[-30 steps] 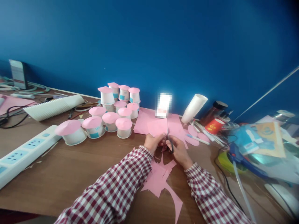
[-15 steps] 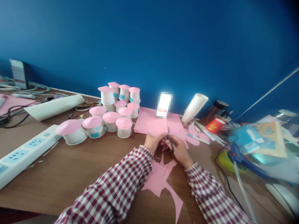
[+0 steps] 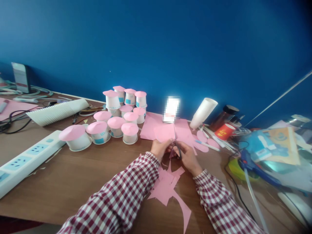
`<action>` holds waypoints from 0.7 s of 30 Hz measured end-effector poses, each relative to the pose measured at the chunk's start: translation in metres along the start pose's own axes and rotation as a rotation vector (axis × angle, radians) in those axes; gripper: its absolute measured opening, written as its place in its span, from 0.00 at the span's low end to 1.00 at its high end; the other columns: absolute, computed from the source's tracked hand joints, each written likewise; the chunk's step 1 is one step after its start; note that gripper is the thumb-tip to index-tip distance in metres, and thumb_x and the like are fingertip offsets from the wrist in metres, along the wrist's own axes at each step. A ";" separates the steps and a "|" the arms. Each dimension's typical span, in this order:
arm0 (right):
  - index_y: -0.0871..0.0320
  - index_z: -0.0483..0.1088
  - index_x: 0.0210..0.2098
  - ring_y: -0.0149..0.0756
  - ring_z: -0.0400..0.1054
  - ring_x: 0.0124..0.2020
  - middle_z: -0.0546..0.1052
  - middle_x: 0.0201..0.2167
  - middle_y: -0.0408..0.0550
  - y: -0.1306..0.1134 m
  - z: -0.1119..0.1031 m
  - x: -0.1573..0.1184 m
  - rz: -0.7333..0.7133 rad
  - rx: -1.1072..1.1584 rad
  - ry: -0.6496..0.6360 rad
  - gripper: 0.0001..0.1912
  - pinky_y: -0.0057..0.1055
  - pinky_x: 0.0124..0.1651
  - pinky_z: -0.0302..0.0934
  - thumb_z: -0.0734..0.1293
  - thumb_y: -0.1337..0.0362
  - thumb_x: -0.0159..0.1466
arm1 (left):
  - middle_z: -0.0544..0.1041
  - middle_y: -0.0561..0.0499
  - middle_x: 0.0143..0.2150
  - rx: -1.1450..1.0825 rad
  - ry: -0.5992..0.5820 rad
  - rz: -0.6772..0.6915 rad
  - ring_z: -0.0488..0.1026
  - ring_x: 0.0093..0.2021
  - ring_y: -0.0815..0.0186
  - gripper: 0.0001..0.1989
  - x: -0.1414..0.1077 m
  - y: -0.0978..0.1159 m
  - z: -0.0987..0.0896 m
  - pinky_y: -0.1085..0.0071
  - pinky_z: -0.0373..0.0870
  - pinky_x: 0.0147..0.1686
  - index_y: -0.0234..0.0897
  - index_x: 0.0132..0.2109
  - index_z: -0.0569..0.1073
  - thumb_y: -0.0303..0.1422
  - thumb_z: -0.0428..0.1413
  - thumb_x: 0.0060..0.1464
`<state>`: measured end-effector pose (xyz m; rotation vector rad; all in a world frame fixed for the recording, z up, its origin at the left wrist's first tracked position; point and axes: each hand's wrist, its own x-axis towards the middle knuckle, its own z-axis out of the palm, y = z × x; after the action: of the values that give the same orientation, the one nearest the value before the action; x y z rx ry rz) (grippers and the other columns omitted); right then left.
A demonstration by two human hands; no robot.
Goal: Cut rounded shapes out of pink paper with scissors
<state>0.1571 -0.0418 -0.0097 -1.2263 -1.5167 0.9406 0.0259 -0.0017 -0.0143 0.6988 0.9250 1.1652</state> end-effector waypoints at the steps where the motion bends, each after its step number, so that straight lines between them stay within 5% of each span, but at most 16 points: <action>1: 0.60 0.73 0.46 0.37 0.68 0.28 0.74 0.27 0.47 0.000 0.000 0.000 0.003 0.001 -0.003 0.19 0.31 0.32 0.65 0.67 0.54 0.61 | 0.75 0.45 0.20 -0.001 0.003 0.000 0.70 0.19 0.72 0.13 0.000 0.000 0.000 0.79 0.66 0.17 0.24 0.26 0.77 0.34 0.65 0.42; 21: 0.62 0.73 0.45 0.34 0.66 0.26 0.74 0.26 0.46 -0.001 0.000 0.000 -0.012 -0.009 0.010 0.19 0.31 0.32 0.66 0.68 0.54 0.60 | 0.75 0.45 0.20 -0.013 0.000 0.000 0.70 0.18 0.73 0.12 0.000 0.000 0.000 0.79 0.66 0.17 0.25 0.25 0.77 0.34 0.65 0.41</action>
<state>0.1566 -0.0418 -0.0084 -1.2258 -1.5201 0.9194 0.0255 -0.0014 -0.0143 0.6883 0.9171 1.1707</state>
